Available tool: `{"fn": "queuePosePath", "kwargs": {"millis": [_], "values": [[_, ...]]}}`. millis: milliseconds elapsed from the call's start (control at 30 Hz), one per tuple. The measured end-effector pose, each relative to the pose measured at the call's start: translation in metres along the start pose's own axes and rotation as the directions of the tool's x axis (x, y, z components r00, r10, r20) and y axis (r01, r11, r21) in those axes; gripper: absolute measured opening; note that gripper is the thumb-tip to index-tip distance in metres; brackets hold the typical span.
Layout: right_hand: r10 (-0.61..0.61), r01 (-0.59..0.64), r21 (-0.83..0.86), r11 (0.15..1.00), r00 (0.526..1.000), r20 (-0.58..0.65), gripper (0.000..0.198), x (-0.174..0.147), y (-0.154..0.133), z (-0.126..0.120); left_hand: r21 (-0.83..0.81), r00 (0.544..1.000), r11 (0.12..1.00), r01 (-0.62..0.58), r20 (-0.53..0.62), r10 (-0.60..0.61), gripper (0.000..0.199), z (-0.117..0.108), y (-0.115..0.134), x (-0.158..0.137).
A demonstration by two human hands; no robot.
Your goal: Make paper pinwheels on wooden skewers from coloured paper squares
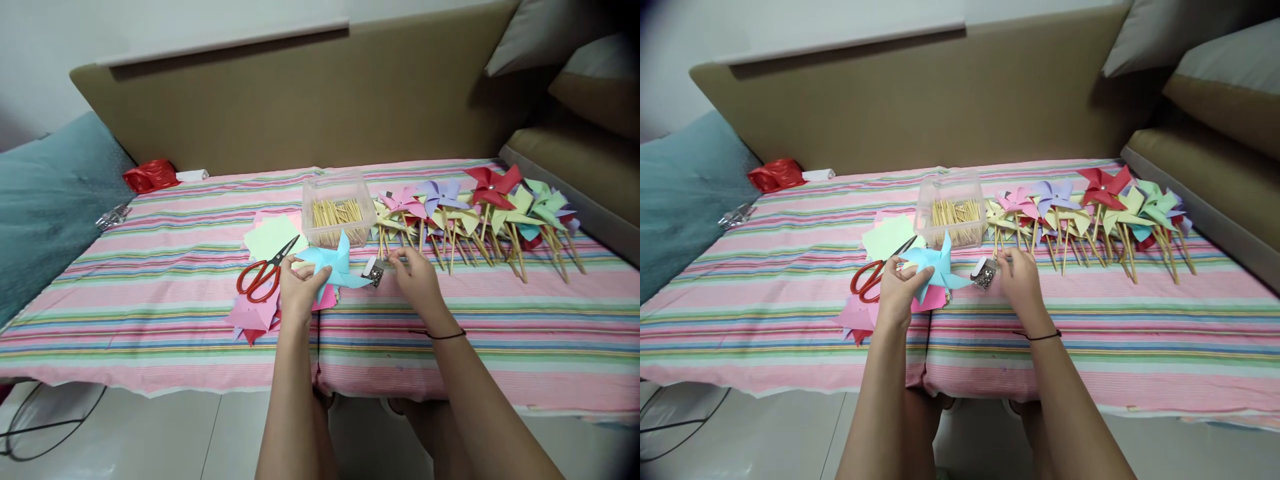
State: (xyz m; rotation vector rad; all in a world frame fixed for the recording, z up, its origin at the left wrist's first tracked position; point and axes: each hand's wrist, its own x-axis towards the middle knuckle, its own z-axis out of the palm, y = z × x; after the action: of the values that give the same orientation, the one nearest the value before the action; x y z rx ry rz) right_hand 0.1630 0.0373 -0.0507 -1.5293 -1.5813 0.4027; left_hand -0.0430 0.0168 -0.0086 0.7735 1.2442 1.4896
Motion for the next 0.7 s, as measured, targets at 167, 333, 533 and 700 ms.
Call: {"fn": "queuePosePath", "kwargs": {"millis": [167, 333, 533, 700], "values": [[0.261, -0.253, 0.39, 0.886, 0.965, 0.033, 0.013, -0.004, -0.004, -0.017, 0.107, 0.996, 0.994, 0.011, 0.087, -0.021, 0.057, 0.014, -0.002, -0.009], [0.309, -0.269, 0.565, 0.78, 0.951, 0.026, 0.017, -0.007, -0.009, -0.024, 0.106, 0.989, 0.994, -0.028, 0.144, 0.013, 0.051, 0.033, -0.012, -0.014], [0.195, -0.137, 0.705, 0.696, 0.981, -0.001, 0.007, -0.014, -0.024, -0.032, 0.094, 0.985, 0.991, -0.097, 0.15, 0.082, 0.052, 0.048, -0.022, -0.015], [0.064, -0.083, 0.641, 0.763, 0.997, 0.053, 0.005, -0.022, -0.04, -0.025, 0.05, 0.979, 0.989, -0.139, 0.161, 0.129, 0.051, 0.051, -0.022, -0.017]]}}
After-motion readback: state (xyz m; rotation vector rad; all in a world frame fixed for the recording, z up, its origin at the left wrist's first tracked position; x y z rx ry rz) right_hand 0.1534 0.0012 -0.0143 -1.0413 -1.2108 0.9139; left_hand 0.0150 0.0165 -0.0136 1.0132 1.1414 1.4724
